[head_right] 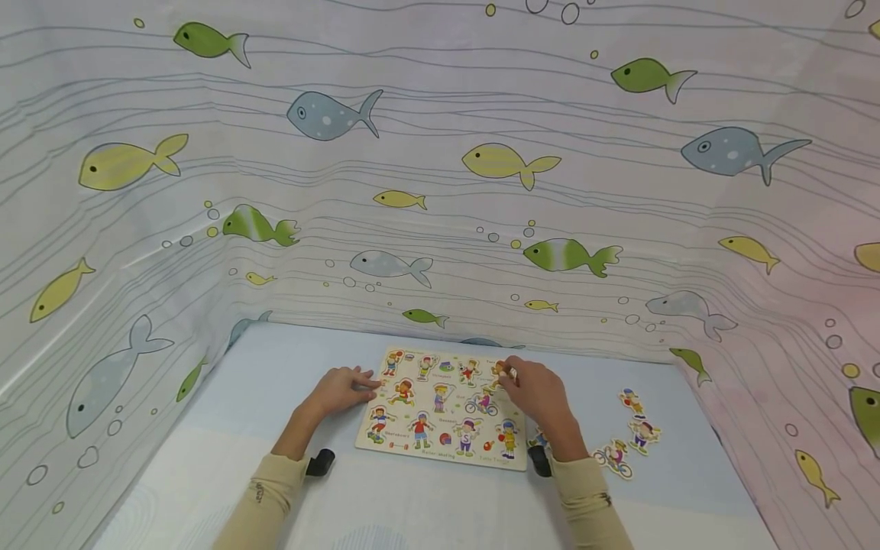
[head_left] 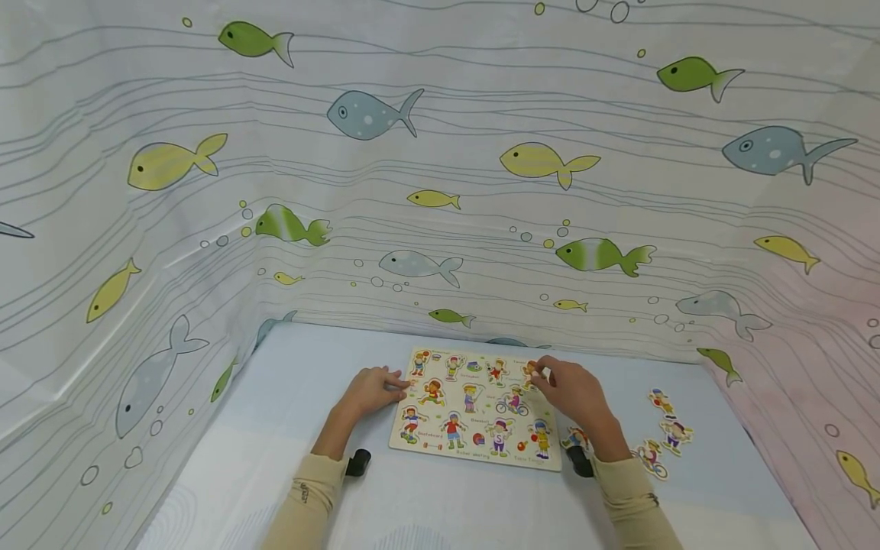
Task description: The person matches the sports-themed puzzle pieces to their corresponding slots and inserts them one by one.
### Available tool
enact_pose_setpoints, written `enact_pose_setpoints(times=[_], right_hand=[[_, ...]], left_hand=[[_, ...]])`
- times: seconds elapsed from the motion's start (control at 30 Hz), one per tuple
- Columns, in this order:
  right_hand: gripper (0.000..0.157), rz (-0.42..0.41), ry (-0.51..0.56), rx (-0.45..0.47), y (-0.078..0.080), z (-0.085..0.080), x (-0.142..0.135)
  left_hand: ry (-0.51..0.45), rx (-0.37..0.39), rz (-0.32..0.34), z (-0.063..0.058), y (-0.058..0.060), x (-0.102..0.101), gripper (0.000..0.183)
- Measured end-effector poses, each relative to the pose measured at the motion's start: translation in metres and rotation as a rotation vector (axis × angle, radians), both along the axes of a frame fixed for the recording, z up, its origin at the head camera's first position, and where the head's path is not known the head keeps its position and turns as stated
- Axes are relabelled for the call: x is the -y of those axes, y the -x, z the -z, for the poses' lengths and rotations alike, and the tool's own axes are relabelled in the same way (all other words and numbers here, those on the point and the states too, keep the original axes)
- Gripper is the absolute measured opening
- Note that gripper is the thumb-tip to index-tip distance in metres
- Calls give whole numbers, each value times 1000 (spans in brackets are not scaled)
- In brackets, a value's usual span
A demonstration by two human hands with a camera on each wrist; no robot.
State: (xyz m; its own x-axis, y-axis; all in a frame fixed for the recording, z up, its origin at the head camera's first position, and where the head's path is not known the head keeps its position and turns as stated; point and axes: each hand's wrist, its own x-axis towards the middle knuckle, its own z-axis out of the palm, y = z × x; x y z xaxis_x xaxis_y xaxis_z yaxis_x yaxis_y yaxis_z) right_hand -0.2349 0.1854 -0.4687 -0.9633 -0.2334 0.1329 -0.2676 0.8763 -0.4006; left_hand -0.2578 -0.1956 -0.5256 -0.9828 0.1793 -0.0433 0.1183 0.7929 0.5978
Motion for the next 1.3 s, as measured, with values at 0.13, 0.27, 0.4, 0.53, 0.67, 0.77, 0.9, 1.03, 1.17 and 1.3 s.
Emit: enact_pose_setpoints(times=[0.13, 0.27, 0.4, 0.53, 0.67, 0.77, 0.9, 1.03, 1.17, 1.3], right_hand=[[18, -25, 17, -9, -1, -1, 5], [18, -29, 19, -5, 0, -2, 9], [19, -29, 11, 0, 2, -1, 14], [19, -37, 16, -3, 3, 0, 18], [18, -31, 15, 15, 3, 0, 22], [17, -25, 11, 29, 4, 1, 25], [18, -22, -1, 36, 5, 3, 30], [20, -21, -9, 46, 4, 3, 34], [19, -30, 0, 49, 4, 2, 38], [18, -41, 2, 40, 5, 4, 40]], left_hand=[[0, 2, 2, 0, 1, 0, 21], [-4, 4, 2, 1, 1, 0, 22], [-2, -6, 5, 1, 1, 1, 22], [4, -10, 3, 1, 2, 1, 22], [8, -7, 2, 1, 1, 0, 22], [10, -6, 2, 2, 1, 0, 22], [3, -6, -4, 3, 2, -1, 21], [-3, -6, -3, 4, 2, -1, 22], [3, -5, -4, 4, 2, 0, 22], [5, -9, 1, 4, 2, 0, 22]])
